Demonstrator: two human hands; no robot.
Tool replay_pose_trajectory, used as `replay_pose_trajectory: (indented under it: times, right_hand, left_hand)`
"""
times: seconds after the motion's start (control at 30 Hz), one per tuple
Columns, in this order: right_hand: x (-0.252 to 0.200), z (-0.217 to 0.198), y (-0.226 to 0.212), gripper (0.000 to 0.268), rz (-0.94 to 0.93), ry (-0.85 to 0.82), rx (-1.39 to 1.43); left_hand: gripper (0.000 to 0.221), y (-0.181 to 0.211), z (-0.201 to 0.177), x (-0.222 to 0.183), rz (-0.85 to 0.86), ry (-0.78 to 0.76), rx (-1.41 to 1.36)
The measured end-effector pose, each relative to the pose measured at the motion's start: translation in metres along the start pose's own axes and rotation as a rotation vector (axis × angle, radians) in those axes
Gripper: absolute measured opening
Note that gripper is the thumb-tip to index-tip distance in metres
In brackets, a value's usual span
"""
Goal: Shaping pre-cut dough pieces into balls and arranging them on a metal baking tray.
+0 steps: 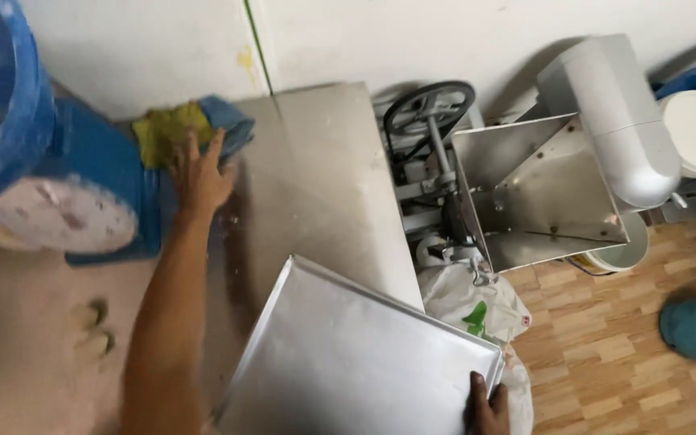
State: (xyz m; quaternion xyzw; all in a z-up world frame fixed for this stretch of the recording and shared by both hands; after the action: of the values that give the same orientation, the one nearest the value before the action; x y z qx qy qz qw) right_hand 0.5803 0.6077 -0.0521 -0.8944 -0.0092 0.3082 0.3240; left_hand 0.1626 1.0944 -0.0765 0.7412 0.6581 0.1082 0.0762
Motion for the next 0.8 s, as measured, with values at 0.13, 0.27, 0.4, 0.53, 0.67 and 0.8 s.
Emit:
replay_pose_trajectory:
  times: [0.13, 0.27, 0.4, 0.53, 0.67, 0.8]
  right_hand:
    - [0.022, -0.007, 0.084, 0.039, -0.214, 0.057, -0.069]
    - [0.033, -0.001, 0.08, 0.039, -0.312, 0.098, -0.021]
    - [0.053, 0.022, 0.006, 0.065, -0.218, -0.196, -0.245]
    - [0.075, 0.092, -0.079, 0.089, -0.517, -0.337, -0.373]
    - [0.124, 0.173, -0.145, 0.075, -0.865, -0.342, -0.468]
    - [0.111, 0.193, -0.183, 0.087, -0.86, -0.456, -0.595]
  left_hand:
    - [0.049, 0.044, -0.051, -0.157, -0.108, -0.152, -0.586]
    - [0.037, 0.028, -0.033, -0.317, -0.258, -0.339, -0.638]
    - [0.067, 0.01, 0.024, -0.412, -0.547, -0.161, -0.567]
    - [0.08, 0.014, 0.03, -0.417, -0.687, 0.051, -0.329]
    - [0.079, 0.002, 0.041, -0.364, -0.634, 0.191, -0.302]
    - [0.075, -0.024, 0.047, -0.308, -0.631, 0.139, -0.368]
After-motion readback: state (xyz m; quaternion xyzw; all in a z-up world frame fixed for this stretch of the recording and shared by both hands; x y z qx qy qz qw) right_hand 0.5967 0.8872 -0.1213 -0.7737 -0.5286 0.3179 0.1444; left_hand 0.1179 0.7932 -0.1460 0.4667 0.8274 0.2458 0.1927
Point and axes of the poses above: each hand's wrist, its own x-axis towards the middle knuckle, its own z-axis out of the palm, y = z × x, the point moved 3 cm from there along x, towards the middle knuckle
